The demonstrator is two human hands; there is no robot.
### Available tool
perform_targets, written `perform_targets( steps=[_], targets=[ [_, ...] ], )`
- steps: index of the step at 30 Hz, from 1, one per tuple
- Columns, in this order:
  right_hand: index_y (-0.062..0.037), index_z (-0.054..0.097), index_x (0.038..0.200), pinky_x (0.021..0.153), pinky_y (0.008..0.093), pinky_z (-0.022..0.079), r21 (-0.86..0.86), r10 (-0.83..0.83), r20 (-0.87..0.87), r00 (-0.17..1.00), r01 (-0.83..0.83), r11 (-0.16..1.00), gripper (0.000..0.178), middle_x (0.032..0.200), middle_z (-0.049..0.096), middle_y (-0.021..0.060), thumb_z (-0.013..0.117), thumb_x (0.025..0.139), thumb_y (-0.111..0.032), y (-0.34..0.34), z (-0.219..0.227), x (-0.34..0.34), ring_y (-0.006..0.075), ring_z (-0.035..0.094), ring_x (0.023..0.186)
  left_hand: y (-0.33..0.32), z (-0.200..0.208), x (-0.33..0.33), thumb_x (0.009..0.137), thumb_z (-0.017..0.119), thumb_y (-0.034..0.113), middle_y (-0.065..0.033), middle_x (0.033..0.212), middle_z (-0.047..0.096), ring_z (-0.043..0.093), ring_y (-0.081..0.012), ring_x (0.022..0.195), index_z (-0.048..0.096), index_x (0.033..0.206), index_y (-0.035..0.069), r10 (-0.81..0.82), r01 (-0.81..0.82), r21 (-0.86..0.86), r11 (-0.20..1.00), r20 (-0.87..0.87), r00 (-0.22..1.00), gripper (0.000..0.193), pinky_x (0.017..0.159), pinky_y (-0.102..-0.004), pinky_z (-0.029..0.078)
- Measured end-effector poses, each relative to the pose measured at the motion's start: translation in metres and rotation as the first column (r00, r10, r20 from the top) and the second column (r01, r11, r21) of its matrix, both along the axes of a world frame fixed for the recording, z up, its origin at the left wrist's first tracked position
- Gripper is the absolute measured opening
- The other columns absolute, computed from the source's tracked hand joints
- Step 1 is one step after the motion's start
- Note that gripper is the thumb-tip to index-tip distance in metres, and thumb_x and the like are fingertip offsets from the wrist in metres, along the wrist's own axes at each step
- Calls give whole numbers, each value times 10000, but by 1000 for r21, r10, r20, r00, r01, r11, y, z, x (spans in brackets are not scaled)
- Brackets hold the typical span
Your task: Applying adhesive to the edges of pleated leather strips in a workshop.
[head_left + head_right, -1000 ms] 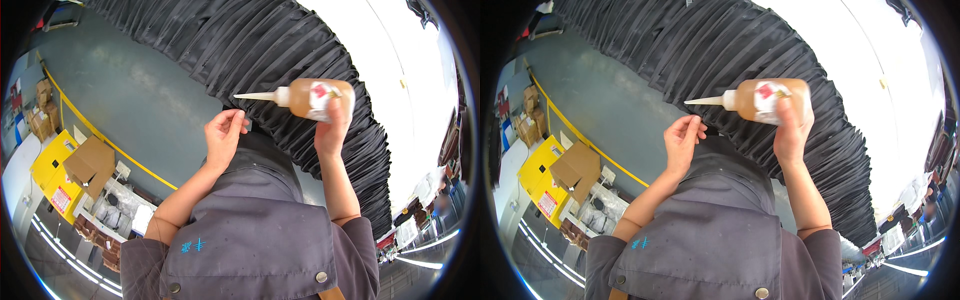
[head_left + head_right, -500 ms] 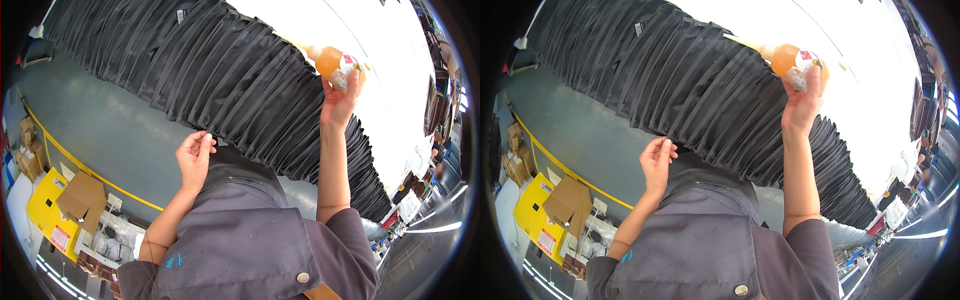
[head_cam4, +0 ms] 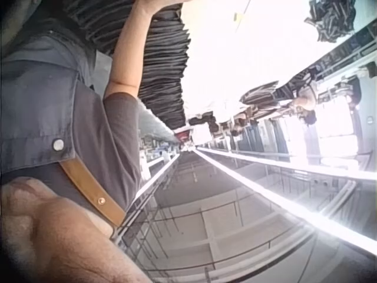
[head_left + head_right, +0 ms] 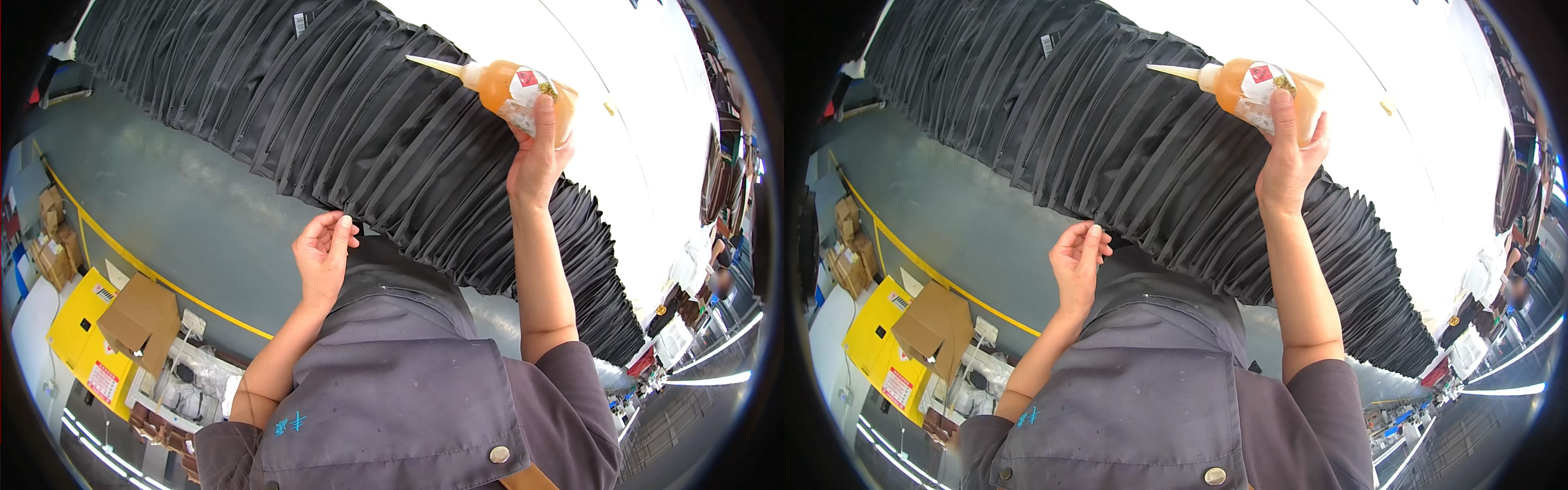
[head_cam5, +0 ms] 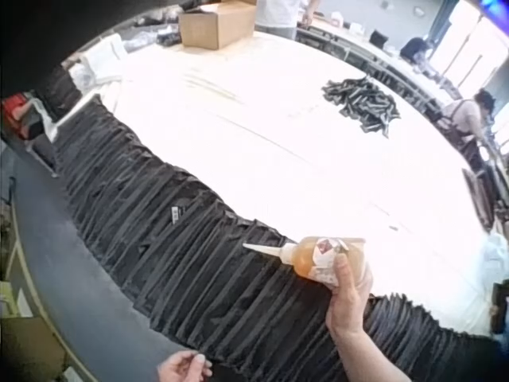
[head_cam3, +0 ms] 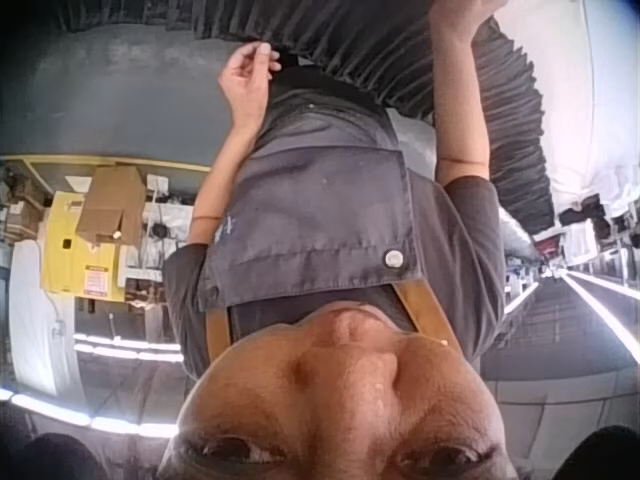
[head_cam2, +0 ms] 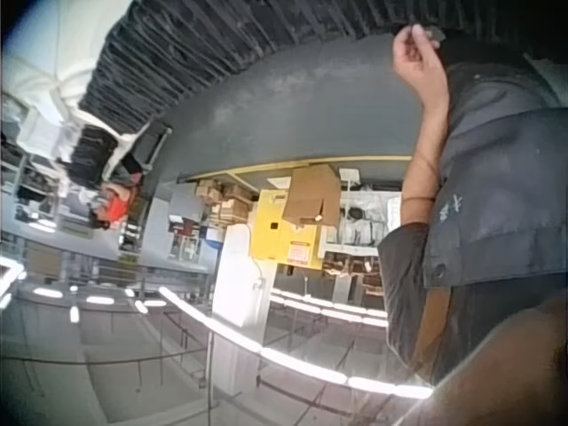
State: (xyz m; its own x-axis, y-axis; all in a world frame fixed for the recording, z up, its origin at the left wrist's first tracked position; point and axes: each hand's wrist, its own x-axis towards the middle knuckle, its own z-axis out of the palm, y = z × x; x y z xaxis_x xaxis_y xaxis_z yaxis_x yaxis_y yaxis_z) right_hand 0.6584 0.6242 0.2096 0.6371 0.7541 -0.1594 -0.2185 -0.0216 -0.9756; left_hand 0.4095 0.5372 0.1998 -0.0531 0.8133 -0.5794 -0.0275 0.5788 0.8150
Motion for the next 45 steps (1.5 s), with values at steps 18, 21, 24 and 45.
perform_targets(
  steps=[18,21,24,45],
  targets=[
    [-64,424,1185,790,343,514,1,-132,-81,988,133,991,463,1095,528,101,564,839,-338,-11,11,41,211,538,1006,-1,1,2,836,581,73,-79,731,612,560,-99,608,561,918,-46,-20,20,15,1000,-2,1000,146,566,-211,451],
    [-73,410,1200,797,342,505,-13,-70,-16,997,69,998,468,1106,521,88,567,840,-328,-10,3,40,198,533,1013,-3,-1,1,835,587,81,-83,727,613,562,-102,607,560,923,-46,7,-7,13,1000,2,1000,158,570,-214,454],
    [-30,485,1132,776,350,497,-1,-89,-20,996,89,996,411,1044,549,73,587,832,-292,-5,2,34,175,547,965,-2,-1,1,837,587,92,-83,729,616,560,-99,602,564,920,-39,7,-7,2,1000,10,1000,157,553,-211,442],
    [18,488,1096,732,312,508,-26,-24,25,999,25,999,419,988,556,97,629,810,-254,-3,-2,21,159,565,894,0,-1,1,843,579,91,-75,734,618,562,-96,604,566,921,-32,4,-4,-26,1000,2,1000,146,526,-202,420]
  ],
)
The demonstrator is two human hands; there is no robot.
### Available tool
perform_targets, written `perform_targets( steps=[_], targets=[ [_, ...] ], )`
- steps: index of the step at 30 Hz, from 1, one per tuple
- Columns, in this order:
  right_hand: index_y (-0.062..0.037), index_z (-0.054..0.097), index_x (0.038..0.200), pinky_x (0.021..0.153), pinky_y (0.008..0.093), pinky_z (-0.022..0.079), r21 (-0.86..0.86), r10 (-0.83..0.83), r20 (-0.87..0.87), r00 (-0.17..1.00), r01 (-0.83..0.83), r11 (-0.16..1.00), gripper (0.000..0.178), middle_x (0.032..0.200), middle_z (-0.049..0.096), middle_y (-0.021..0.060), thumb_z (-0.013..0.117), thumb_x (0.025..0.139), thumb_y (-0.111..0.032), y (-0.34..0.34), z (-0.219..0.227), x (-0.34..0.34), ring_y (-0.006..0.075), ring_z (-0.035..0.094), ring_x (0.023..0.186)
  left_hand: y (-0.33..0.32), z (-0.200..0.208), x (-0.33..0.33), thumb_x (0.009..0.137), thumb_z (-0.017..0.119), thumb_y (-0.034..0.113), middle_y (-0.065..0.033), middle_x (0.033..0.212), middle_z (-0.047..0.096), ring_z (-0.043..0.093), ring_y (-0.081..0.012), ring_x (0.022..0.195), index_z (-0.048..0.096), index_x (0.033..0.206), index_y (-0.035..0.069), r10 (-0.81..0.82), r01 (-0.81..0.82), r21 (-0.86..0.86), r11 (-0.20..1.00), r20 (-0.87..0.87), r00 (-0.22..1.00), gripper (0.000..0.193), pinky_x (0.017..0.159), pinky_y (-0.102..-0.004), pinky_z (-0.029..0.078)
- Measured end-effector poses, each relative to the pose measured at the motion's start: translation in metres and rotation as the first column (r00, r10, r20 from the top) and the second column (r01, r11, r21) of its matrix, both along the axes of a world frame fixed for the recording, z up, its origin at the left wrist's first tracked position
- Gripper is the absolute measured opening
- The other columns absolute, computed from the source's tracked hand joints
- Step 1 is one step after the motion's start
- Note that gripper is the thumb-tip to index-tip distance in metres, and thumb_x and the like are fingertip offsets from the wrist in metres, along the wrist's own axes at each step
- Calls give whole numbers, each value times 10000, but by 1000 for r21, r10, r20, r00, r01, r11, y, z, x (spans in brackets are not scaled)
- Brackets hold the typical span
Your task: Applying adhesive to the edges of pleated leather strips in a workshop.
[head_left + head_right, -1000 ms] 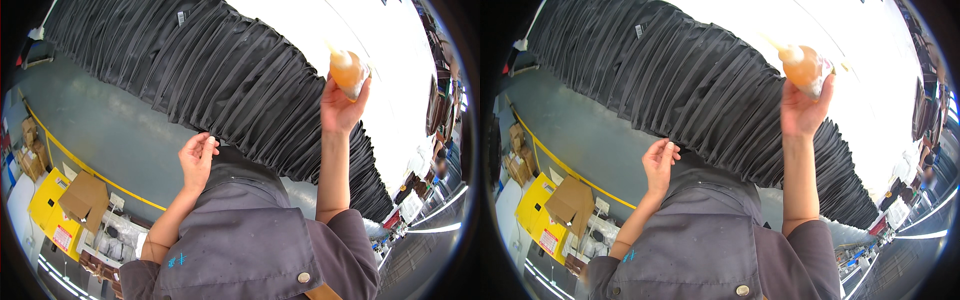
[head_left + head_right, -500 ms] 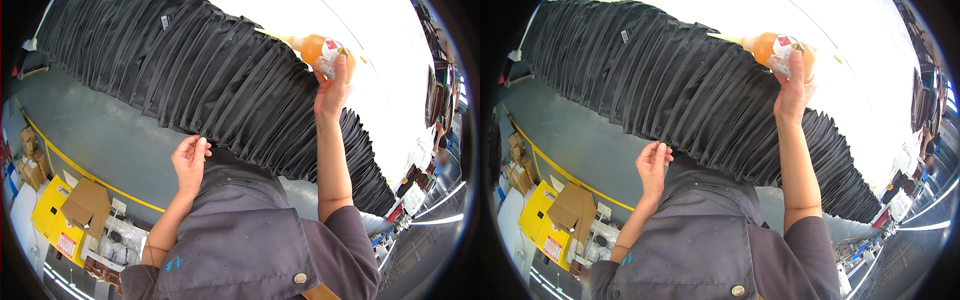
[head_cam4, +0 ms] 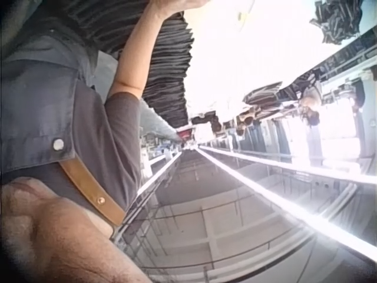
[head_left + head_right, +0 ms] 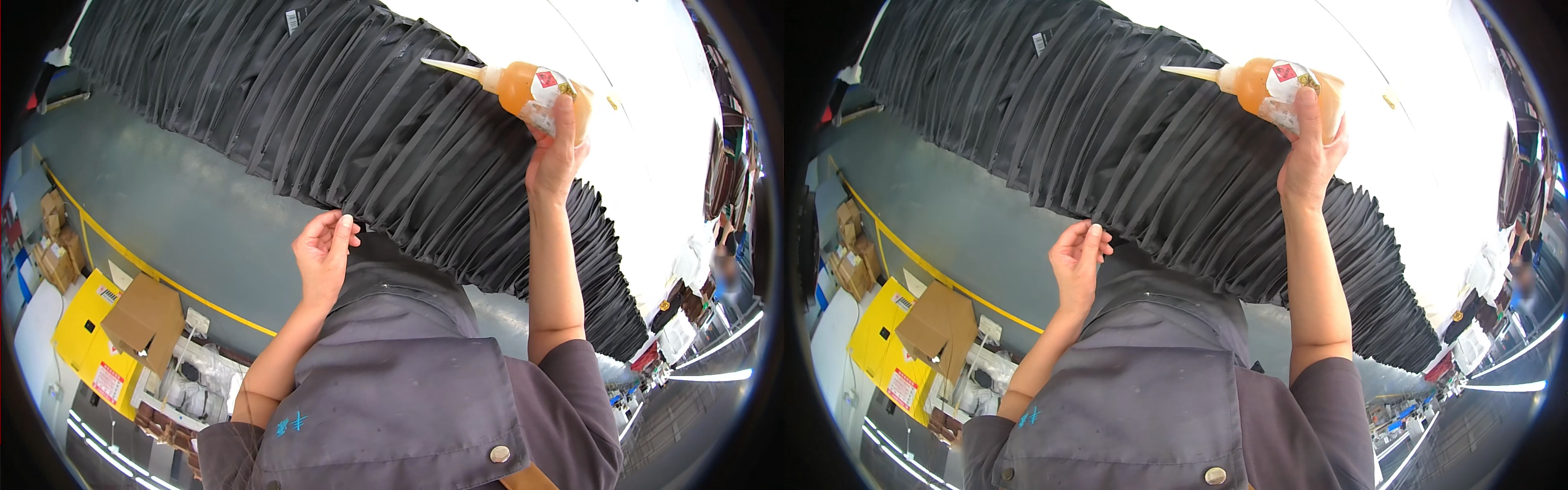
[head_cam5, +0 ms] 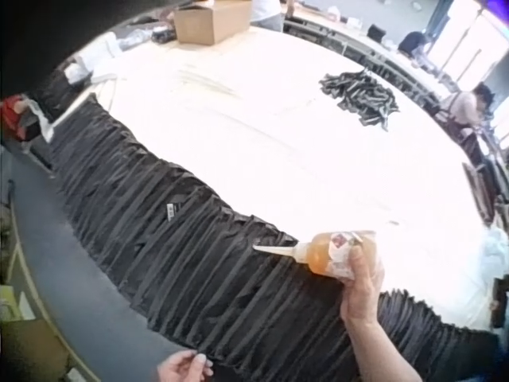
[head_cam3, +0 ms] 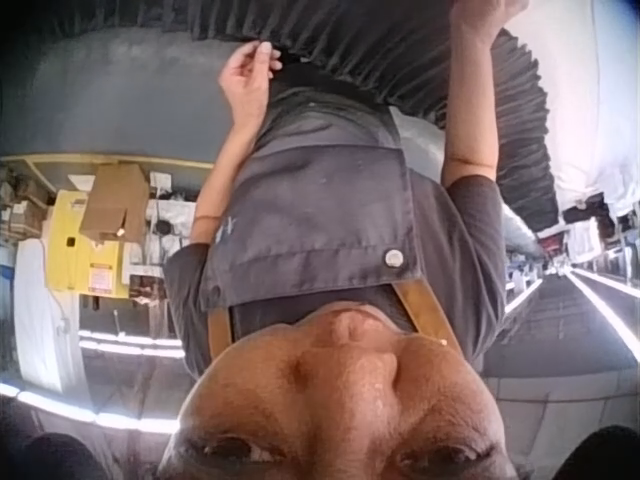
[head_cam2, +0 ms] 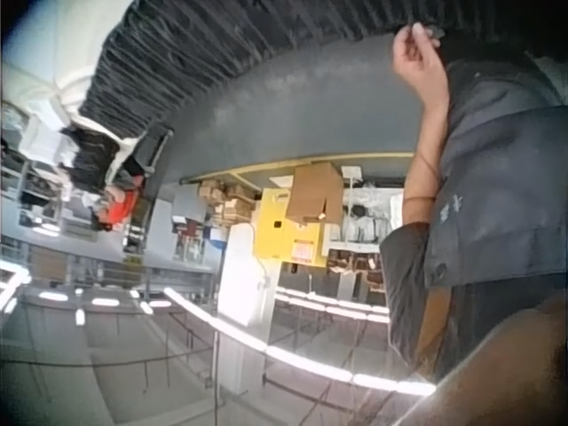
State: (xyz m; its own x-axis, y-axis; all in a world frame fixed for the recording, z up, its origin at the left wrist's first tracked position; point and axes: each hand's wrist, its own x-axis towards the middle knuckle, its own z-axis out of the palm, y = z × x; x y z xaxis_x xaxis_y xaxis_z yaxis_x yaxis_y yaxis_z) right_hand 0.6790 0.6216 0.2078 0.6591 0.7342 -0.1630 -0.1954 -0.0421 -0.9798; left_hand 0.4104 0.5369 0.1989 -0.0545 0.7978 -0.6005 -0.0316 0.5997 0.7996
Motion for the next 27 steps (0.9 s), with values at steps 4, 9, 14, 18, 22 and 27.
perform_targets(
  steps=[4,9,14,18,22,27],
  targets=[
    [22,488,1094,763,294,475,-8,40,-33,999,-41,999,408,989,557,97,631,809,-233,-8,-3,-3,153,555,897,-1,0,0,854,557,102,-78,741,612,555,-94,596,569,935,-33,-18,18,19,1000,-8,1000,157,511,-194,403],
    [8,484,1120,789,319,473,-37,144,69,987,-141,989,376,1033,557,89,563,854,-246,-19,-8,-8,164,550,949,1,3,1,849,568,92,-76,739,610,555,-96,608,571,919,-37,-18,18,3,1000,-2,1000,147,542,-203,425],
    [23,486,1085,848,273,385,-22,122,-47,991,-123,992,388,984,559,85,640,796,-184,-25,-4,-23,131,524,916,1,2,0,840,582,80,-79,734,610,561,-104,615,572,902,-42,-10,10,5,1000,1,1000,137,575,-216,456],
    [20,487,1080,846,270,379,-39,145,-48,988,-147,988,388,973,554,70,645,791,-186,-29,-3,-31,123,513,910,1,2,0,837,584,79,-81,730,610,570,-110,624,577,899,-42,-11,11,3,1000,-8,1000,137,578,-223,470],
    [26,484,1115,850,278,398,-63,232,20,973,-230,971,380,1021,558,80,581,842,-220,-40,-9,-32,143,529,950,1,3,1,835,587,78,-81,727,611,576,-109,628,577,903,-44,-9,9,17,1000,0,1000,140,573,-220,471],
    [-4,498,1009,774,231,380,-125,265,-4,964,-264,956,358,903,541,40,660,775,-220,-47,1,-47,91,491,836,1,3,0,833,589,77,-81,725,612,578,-108,622,577,904,-45,-20,20,11,1000,-13,1000,142,576,-221,476]
  ],
)
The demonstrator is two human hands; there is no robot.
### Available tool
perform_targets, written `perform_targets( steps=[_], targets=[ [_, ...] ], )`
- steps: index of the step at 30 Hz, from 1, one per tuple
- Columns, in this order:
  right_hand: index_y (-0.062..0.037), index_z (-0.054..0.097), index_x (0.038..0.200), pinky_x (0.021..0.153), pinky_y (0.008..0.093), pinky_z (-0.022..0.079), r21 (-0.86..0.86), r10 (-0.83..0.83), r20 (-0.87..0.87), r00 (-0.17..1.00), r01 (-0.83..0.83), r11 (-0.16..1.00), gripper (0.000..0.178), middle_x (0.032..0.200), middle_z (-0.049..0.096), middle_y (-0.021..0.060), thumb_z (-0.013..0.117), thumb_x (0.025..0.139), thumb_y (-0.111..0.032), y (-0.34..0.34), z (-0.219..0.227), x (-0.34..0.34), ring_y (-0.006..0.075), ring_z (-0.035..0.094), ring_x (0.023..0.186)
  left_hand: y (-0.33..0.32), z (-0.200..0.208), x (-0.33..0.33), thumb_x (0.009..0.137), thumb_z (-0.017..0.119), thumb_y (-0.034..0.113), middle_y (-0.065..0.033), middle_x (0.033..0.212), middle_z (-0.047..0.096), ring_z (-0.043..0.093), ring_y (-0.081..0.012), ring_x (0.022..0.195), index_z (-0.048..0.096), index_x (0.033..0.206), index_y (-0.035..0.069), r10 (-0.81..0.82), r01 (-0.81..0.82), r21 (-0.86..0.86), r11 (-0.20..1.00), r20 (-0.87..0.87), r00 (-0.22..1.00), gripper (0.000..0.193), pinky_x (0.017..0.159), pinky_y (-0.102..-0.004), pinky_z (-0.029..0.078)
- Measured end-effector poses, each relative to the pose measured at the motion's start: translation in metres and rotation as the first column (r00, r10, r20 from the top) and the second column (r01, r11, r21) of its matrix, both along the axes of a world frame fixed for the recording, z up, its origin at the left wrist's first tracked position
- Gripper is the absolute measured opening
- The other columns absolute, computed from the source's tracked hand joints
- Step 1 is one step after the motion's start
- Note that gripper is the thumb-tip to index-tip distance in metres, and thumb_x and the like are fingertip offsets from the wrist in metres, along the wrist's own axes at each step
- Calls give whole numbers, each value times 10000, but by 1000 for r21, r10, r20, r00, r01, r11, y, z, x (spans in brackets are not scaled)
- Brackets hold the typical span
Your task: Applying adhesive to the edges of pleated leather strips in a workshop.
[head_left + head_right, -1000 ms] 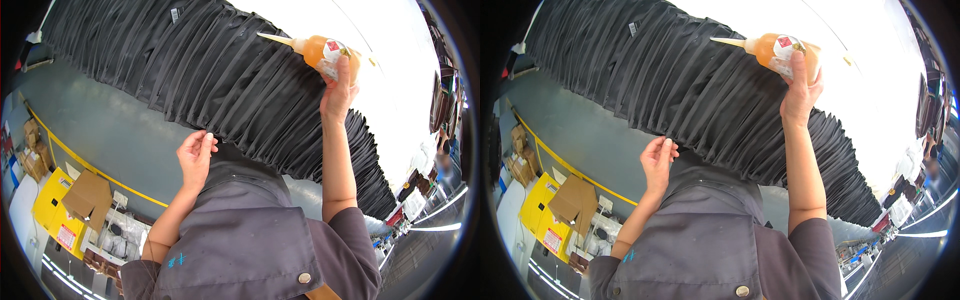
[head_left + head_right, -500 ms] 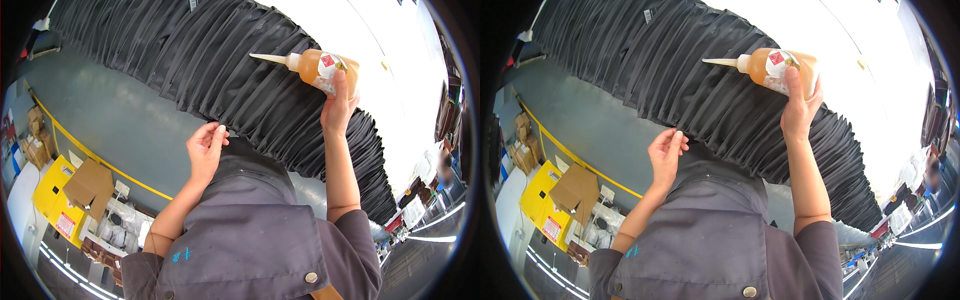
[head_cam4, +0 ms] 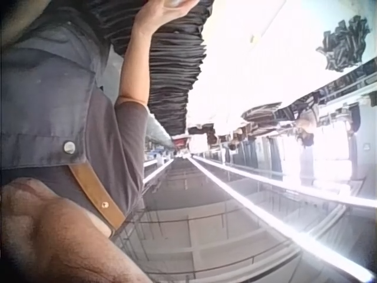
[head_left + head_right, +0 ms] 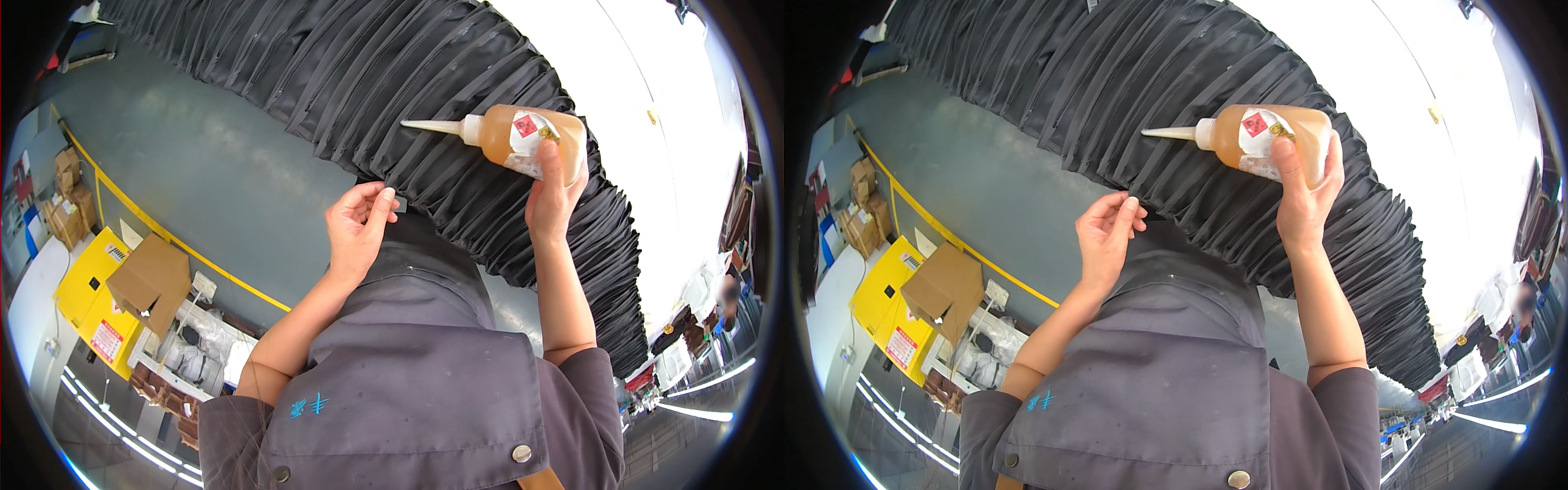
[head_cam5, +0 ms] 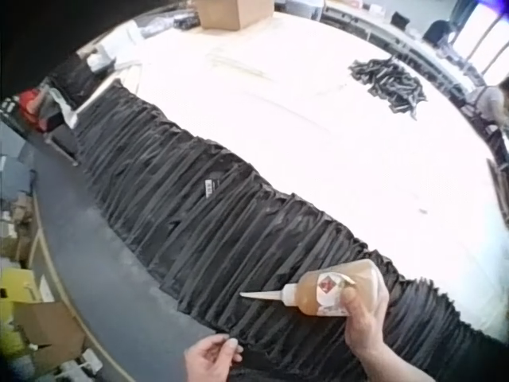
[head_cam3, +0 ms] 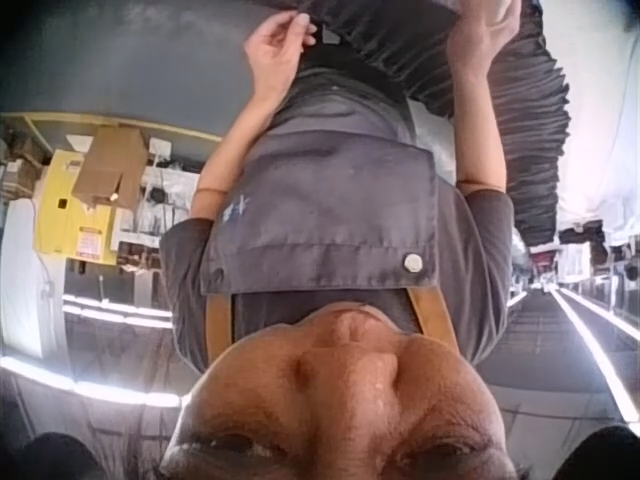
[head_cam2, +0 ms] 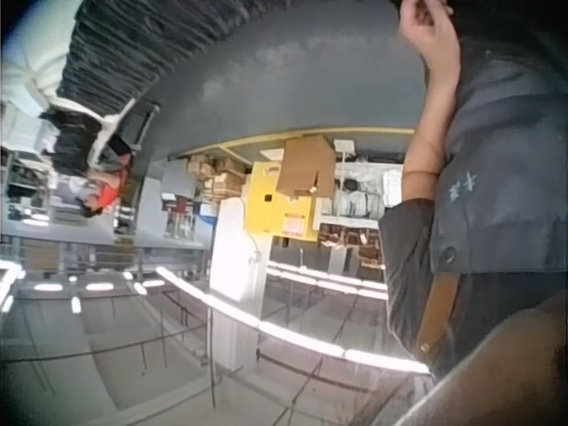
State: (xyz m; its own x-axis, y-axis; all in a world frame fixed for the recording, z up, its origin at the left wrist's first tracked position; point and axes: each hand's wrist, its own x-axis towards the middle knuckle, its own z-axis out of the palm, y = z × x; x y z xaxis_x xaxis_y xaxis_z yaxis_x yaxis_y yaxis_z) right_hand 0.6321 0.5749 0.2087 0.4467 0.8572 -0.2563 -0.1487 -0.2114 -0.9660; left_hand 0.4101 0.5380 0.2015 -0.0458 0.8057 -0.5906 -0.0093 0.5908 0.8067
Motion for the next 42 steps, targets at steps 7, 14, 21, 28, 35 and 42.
perform_targets(
  steps=[7,14,21,28,35,42],
  targets=[
    [-18,487,944,733,208,379,-41,100,-70,992,-103,994,337,851,524,18,679,760,-224,-9,7,-15,75,477,785,-1,-2,0,833,591,81,-76,733,613,579,-104,619,578,907,-43,8,-8,13,1000,10,1000,145,569,-218,476],
    [-58,464,1143,853,346,456,29,-9,-838,545,61,998,422,1057,557,90,545,841,-342,-9,6,40,228,531,1005,-2,-3,0,836,588,89,-68,731,608,569,-97,617,573,894,-36,6,-6,19,1000,24,1000,139,570,-214,465],
    [-53,455,1144,763,303,529,49,-423,-360,831,470,881,447,1072,529,104,588,821,-332,12,14,86,200,533,971,-4,-1,3,832,590,83,-67,737,606,557,-92,603,559,868,-26,-25,25,-7,1000,2,1000,119,565,-203,450],
    [-47,441,1180,781,332,505,102,-349,-28,937,350,931,450,1090,530,87,571,842,-314,12,2,69,186,542,989,-7,-4,2,819,608,69,-63,728,607,555,-83,596,558,839,-17,-21,21,-13,1000,-7,1000,101,560,-195,447],
    [-23,467,1150,806,350,492,124,-326,-11,945,325,938,442,1060,542,90,591,833,-304,21,-3,68,183,541,988,-6,-3,3,816,607,54,-61,730,605,553,-80,597,561,845,-18,-21,21,-12,1000,-12,1000,91,558,-193,444],
    [-22,460,1157,798,347,502,92,-281,13,960,279,956,440,1065,543,91,579,842,-305,19,-6,64,182,548,983,-6,-4,4,815,611,58,-71,735,605,554,-89,599,557,851,-30,-12,12,-17,1000,-9,1000,109,557,-201,445]
  ],
)
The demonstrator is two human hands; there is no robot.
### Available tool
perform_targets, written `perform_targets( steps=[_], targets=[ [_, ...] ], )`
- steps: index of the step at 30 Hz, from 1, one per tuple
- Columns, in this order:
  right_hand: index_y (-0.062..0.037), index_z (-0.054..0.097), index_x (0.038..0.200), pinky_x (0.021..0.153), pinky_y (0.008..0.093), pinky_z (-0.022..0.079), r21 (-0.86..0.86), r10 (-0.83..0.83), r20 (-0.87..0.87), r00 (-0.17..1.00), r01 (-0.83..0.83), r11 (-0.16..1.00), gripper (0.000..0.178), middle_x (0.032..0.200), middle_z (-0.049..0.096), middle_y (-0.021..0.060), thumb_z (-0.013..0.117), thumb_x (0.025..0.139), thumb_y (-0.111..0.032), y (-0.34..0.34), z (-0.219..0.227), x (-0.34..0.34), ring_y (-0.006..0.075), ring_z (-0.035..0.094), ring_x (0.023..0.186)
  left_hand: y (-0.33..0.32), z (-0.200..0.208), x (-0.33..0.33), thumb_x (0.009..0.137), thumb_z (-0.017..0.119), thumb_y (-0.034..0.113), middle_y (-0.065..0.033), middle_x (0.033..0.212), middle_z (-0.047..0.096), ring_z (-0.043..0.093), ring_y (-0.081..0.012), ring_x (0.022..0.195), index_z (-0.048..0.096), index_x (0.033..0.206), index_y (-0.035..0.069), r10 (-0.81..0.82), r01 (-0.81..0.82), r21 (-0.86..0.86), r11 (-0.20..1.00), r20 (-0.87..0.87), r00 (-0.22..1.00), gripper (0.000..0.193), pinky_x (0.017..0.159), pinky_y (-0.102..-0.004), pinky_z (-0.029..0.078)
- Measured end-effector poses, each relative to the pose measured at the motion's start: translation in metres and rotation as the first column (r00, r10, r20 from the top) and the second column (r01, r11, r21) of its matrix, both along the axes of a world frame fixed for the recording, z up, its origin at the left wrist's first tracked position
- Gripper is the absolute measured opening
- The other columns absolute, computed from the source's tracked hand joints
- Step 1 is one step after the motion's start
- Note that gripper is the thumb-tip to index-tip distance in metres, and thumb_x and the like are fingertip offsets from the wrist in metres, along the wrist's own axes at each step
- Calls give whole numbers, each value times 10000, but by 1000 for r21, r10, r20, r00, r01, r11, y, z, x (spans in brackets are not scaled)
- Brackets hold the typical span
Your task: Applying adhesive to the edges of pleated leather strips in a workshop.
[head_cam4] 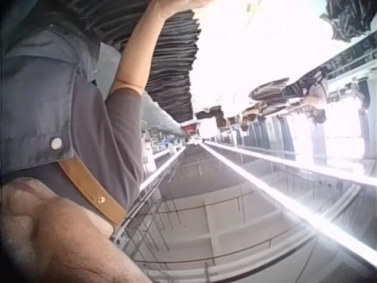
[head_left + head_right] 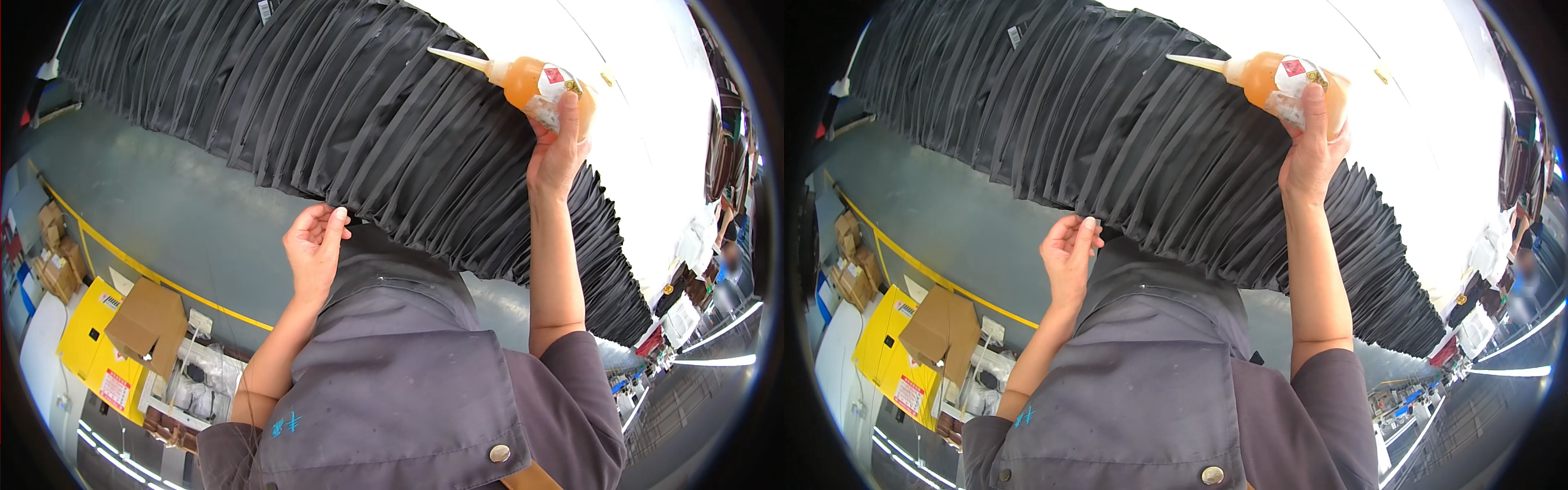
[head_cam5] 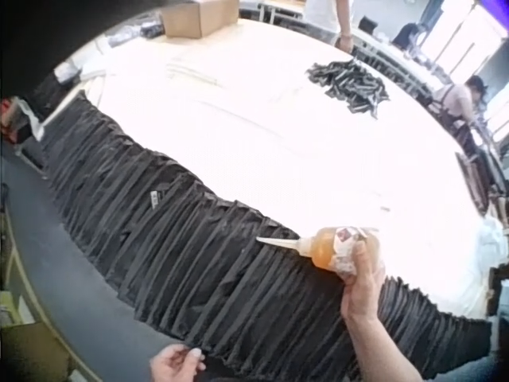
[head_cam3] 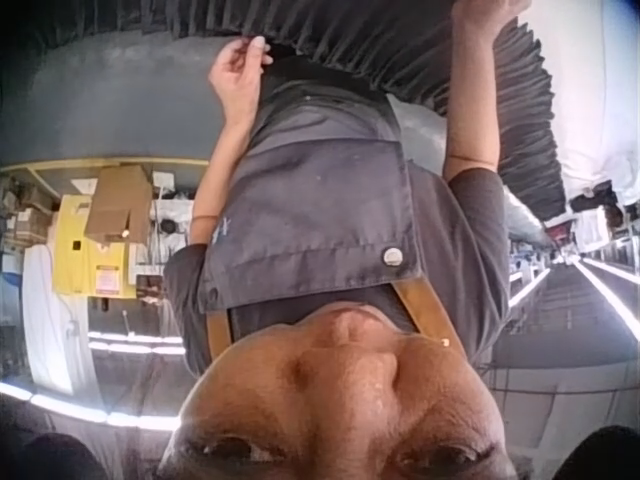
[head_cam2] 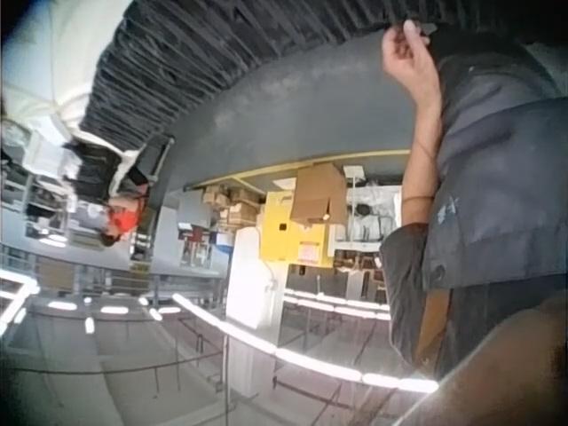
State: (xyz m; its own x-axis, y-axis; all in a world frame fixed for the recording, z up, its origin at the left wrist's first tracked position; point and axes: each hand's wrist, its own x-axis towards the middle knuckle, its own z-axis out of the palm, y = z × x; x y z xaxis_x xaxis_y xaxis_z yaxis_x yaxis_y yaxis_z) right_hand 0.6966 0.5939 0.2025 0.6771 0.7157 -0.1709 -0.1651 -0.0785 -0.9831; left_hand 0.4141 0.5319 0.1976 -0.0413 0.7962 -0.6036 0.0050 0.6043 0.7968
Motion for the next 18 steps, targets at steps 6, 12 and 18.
perform_targets(
  steps=[6,12,18],
  targets=[
    [-5,460,1150,793,353,498,-28,66,-21,998,-66,997,429,1044,550,91,568,849,-291,-6,0,-10,179,554,962,1,1,-1,813,614,64,-79,749,608,557,-94,615,556,853,-32,-8,8,-3,1000,10,1000,120,563,-206,450],
    [-4,468,1145,794,342,489,-38,122,-17,992,-123,992,407,1043,555,92,566,849,-266,-15,-4,-15,173,558,951,1,3,-1,815,612,69,-77,757,611,557,-94,622,558,854,-32,-12,12,-8,1000,6,1000,121,567,-206,451],
    [35,488,1087,828,263,408,-12,119,-114,986,-121,993,364,997,563,89,616,815,-171,-19,2,-30,134,537,916,2,3,1,817,611,75,-66,746,606,555,-89,618,565,851,-24,-4,4,-8,1000,10,1000,115,564,-203,450]
  ],
)
